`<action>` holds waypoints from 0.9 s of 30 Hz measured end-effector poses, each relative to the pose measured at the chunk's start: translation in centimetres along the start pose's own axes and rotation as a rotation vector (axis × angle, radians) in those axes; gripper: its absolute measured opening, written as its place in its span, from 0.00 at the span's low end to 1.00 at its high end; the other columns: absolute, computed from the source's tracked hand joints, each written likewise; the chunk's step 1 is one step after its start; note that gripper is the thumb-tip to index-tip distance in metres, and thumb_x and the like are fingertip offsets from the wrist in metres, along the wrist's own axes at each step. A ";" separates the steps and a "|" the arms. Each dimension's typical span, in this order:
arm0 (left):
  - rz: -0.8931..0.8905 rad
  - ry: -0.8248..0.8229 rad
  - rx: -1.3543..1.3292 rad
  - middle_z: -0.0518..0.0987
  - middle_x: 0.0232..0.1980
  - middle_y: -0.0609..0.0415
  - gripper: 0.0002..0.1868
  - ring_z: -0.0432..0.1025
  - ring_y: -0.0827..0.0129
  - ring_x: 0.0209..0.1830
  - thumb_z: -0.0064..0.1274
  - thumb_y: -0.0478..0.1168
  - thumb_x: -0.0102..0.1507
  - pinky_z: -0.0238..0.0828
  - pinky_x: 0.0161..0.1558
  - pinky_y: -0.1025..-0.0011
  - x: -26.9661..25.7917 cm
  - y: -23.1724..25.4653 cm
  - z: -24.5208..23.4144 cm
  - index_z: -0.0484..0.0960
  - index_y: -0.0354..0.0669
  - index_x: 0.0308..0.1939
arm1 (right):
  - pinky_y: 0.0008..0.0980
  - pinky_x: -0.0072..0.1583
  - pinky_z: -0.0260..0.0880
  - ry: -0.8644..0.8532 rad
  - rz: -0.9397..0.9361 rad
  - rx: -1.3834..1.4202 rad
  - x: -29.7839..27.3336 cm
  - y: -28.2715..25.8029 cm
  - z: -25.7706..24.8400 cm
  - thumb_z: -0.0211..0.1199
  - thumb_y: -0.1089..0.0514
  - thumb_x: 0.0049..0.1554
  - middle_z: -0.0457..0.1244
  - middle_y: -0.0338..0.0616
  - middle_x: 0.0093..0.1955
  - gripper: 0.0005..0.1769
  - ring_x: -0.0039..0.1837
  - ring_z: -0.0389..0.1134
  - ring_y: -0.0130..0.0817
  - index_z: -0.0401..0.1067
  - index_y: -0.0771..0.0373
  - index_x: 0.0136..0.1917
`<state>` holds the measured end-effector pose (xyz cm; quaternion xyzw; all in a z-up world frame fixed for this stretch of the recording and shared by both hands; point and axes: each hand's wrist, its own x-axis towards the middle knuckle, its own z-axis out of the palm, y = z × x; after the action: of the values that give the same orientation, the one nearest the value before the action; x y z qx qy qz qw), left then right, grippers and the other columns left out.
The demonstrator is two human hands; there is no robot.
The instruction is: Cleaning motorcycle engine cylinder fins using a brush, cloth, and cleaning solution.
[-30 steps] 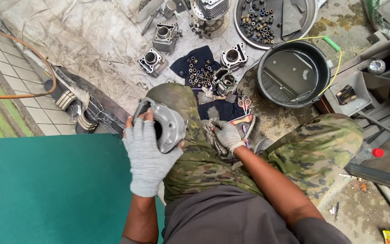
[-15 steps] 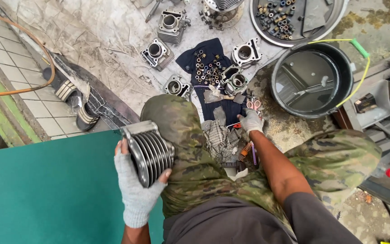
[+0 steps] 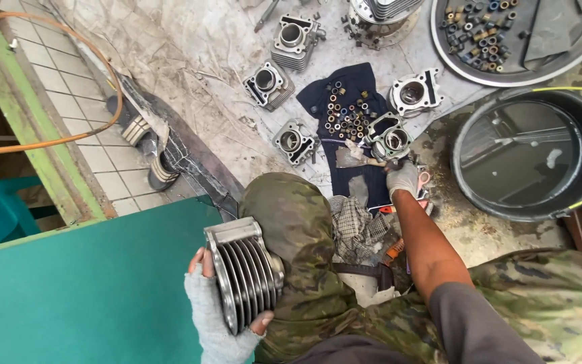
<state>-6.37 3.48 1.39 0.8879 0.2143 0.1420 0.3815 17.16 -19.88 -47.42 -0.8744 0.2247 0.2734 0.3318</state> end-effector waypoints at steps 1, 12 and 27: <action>0.061 0.024 0.107 0.59 0.75 0.39 0.58 0.54 0.45 0.79 0.54 0.67 0.54 0.49 0.78 0.47 -0.1 -0.2 0.1 0.53 0.38 0.78 | 0.48 0.49 0.67 -0.004 0.019 -0.053 -0.3 -0.2 -0.2 0.65 0.49 0.50 0.70 0.47 0.44 0.09 0.47 0.70 0.50 0.77 0.52 0.43; -0.081 0.041 -0.425 0.73 0.64 0.40 0.56 0.73 0.52 0.63 0.60 0.64 0.53 0.81 0.60 0.56 1.9 -2.1 1.1 0.58 0.31 0.74 | 0.37 0.52 0.67 -0.034 0.007 0.109 -7.3 -1.5 -7.3 0.63 0.55 0.53 0.70 0.42 0.45 0.05 0.47 0.70 0.40 0.76 0.51 0.44; -0.556 -0.058 -1.689 0.77 0.61 0.32 0.31 0.75 0.43 0.58 0.52 0.48 0.62 0.73 0.61 0.42 2.9 -2.6 3.0 0.73 0.36 0.67 | 0.53 0.63 0.68 0.153 -1.190 0.405 -40.9 -13.4 -25.4 0.59 0.66 0.58 0.69 0.54 0.59 0.13 0.62 0.69 0.60 0.80 0.57 0.54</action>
<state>-3.26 4.64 -2.25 0.2296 0.2362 0.1325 0.9348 2.50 -20.00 0.36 -0.7866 -0.2294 -0.0689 0.5691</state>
